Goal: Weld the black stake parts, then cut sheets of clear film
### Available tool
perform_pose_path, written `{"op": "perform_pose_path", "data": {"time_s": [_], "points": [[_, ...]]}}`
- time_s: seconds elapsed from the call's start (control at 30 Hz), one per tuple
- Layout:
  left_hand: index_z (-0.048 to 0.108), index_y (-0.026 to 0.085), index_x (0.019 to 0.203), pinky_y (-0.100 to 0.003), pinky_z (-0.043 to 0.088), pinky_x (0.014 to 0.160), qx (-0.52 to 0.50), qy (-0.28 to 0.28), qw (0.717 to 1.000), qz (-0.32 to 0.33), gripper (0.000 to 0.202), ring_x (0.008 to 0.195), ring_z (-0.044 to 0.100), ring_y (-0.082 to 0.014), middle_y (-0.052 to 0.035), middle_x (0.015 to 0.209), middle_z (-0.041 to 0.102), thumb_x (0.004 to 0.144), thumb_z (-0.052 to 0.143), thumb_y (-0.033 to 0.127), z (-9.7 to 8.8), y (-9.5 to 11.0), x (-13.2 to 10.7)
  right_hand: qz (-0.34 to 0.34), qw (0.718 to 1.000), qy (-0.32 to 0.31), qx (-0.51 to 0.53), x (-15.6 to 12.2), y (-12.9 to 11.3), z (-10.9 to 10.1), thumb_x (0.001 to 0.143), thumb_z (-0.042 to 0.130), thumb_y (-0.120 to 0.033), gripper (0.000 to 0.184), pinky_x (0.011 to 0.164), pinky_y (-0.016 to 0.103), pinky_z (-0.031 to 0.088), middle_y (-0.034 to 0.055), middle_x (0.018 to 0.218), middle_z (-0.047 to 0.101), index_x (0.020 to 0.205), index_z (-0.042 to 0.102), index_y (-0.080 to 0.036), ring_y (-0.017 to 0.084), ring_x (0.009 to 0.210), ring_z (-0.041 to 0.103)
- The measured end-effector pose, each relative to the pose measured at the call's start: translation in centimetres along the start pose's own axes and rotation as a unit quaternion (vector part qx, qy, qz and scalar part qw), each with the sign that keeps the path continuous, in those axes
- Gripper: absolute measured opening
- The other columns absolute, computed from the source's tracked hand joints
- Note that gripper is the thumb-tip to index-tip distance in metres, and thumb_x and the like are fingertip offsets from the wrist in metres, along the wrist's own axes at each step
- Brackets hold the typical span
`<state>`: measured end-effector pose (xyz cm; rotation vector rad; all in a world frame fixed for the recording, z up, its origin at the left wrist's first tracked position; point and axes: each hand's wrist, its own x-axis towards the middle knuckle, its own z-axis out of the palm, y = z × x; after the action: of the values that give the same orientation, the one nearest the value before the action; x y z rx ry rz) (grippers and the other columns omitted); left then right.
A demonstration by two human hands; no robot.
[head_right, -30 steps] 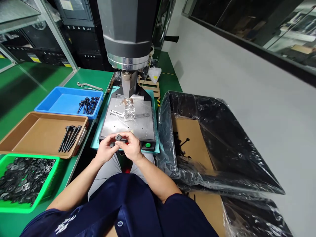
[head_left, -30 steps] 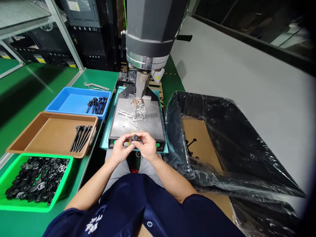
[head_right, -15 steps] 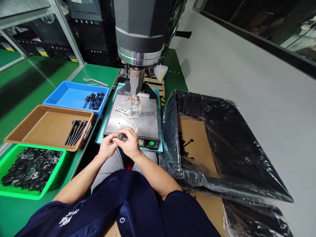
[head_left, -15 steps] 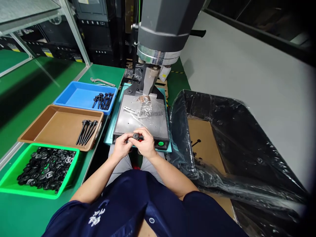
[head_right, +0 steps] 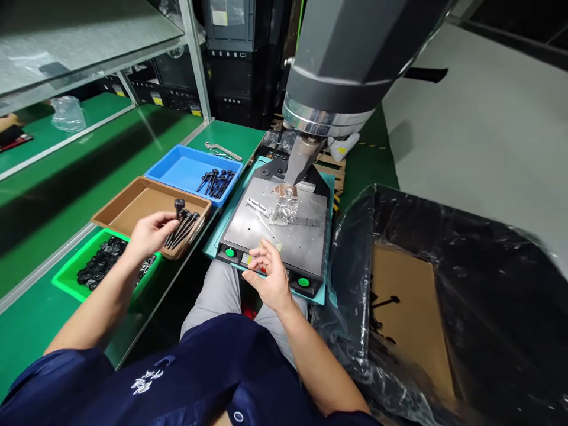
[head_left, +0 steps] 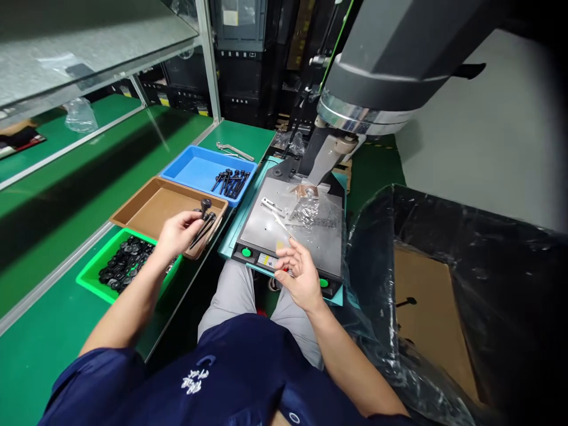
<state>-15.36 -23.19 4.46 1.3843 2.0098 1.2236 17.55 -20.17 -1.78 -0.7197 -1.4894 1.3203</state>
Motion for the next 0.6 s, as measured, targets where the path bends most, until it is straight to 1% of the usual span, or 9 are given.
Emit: {"op": "perform_pose_path", "data": {"time_s": [0.07,0.13,0.2,0.23,0.3,0.4,0.47,0.53,0.6], "points": [[0.076,0.019,0.093,-0.03,0.051,0.078,0.114,0.022,0.992,-0.04,0.025,0.08,0.067,-0.0216,-0.005,0.088,0.075,0.075,0.069,0.035,-2.9,-2.1,3.0,0.005,1.0,-0.005,0.006,-0.5,0.0,-0.2,0.079,0.08,-0.044,0.07,0.072,0.034,0.058,0.0061,0.107,0.066,0.138,0.045,-0.03,0.015,0.076,0.066],[0.074,0.019,0.083,-0.029,0.048,0.072,0.205,0.018,0.975,-0.086,0.018,0.075,0.065,-0.0215,-0.0049,0.076,0.073,0.072,0.071,0.033,-4.6,-4.4,5.5,0.008,1.0,-0.006,0.008,-0.9,-0.1,-0.5,0.081,0.079,-0.041,0.066,0.071,0.033,0.058,0.0059,0.104,0.066,0.138,0.046,-0.03,0.015,0.075,0.066],[0.07,0.019,0.072,-0.027,0.044,0.065,0.255,-0.004,0.959,-0.123,0.012,0.068,0.063,-0.0205,-0.0039,0.065,0.068,0.069,0.072,0.03,-5.2,-6.4,7.0,0.015,1.0,-0.007,0.001,-1.3,-0.1,-0.9,0.083,0.077,-0.038,0.061,0.072,0.034,0.059,0.0063,0.104,0.067,0.136,0.049,-0.029,0.016,0.076,0.067],[0.068,0.019,0.067,-0.027,0.042,0.063,0.264,-0.018,0.955,-0.138,0.012,0.064,0.061,-0.0196,-0.0029,0.06,0.066,0.067,0.073,0.03,-5.1,-7.3,7.4,0.022,1.0,-0.008,-0.006,-1.5,-0.2,-1.2,0.084,0.076,-0.037,0.057,0.073,0.035,0.059,0.0066,0.103,0.068,0.135,0.051,-0.029,0.016,0.077,0.067],[0.065,0.019,0.062,-0.027,0.039,0.058,0.249,-0.044,0.954,-0.16,0.015,0.057,0.057,-0.0175,-0.0008,0.053,0.06,0.063,0.076,0.03,-4.6,-8.6,7.7,0.039,0.999,-0.008,-0.022,-1.9,-0.3,-1.9,0.086,0.074,-0.036,0.05,0.075,0.036,0.059,0.0072,0.102,0.069,0.131,0.055,-0.028,0.017,0.078,0.068],[0.067,0.018,0.062,-0.027,0.036,0.053,0.197,-0.074,0.963,-0.166,0.02,0.049,0.05,-0.016,0.0012,0.046,0.054,0.061,0.077,0.035,-3.6,-9.2,7.3,0.068,0.997,0.0,-0.039,-3.0,-0.6,-3.6,0.086,0.073,-0.036,0.046,0.073,0.037,0.061,0.0072,0.099,0.07,0.129,0.057,-0.029,0.019,0.08,0.069],[0.071,0.017,0.069,-0.028,0.037,0.051,0.176,-0.079,0.968,-0.161,0.022,0.048,0.051,-0.0168,0.0014,0.045,0.054,0.062,0.076,0.038,-3.3,-9.0,6.7,0.084,0.995,0.012,-0.056,-4.1,-1.1,-5.4,0.086,0.072,-0.038,0.046,0.073,0.038,0.061,0.0078,0.098,0.071,0.129,0.058,-0.03,0.02,0.08,0.07],[0.075,0.016,0.077,-0.028,0.04,0.052,0.172,-0.058,0.97,-0.16,0.026,0.052,0.055,-0.0181,0.0009,0.047,0.056,0.065,0.074,0.038,-3.2,-8.5,6.1,0.095,0.991,0.038,-0.084,-5.0,-1.9,-7.8,0.085,0.073,-0.042,0.046,0.074,0.039,0.061,0.0085,0.098,0.071,0.128,0.059,-0.03,0.02,0.08,0.07],[0.076,0.015,0.083,-0.027,0.044,0.058,0.179,-0.026,0.971,-0.158,0.029,0.06,0.06,-0.0196,-0.0001,0.052,0.061,0.066,0.074,0.038,-3.3,-7.8,5.7,0.104,0.984,0.083,-0.12,-5.1,-2.8,-10.9,0.082,0.075,-0.048,0.048,0.074,0.04,0.061,0.0093,0.097,0.072,0.125,0.062,-0.031,0.021,0.079,0.071]]}}
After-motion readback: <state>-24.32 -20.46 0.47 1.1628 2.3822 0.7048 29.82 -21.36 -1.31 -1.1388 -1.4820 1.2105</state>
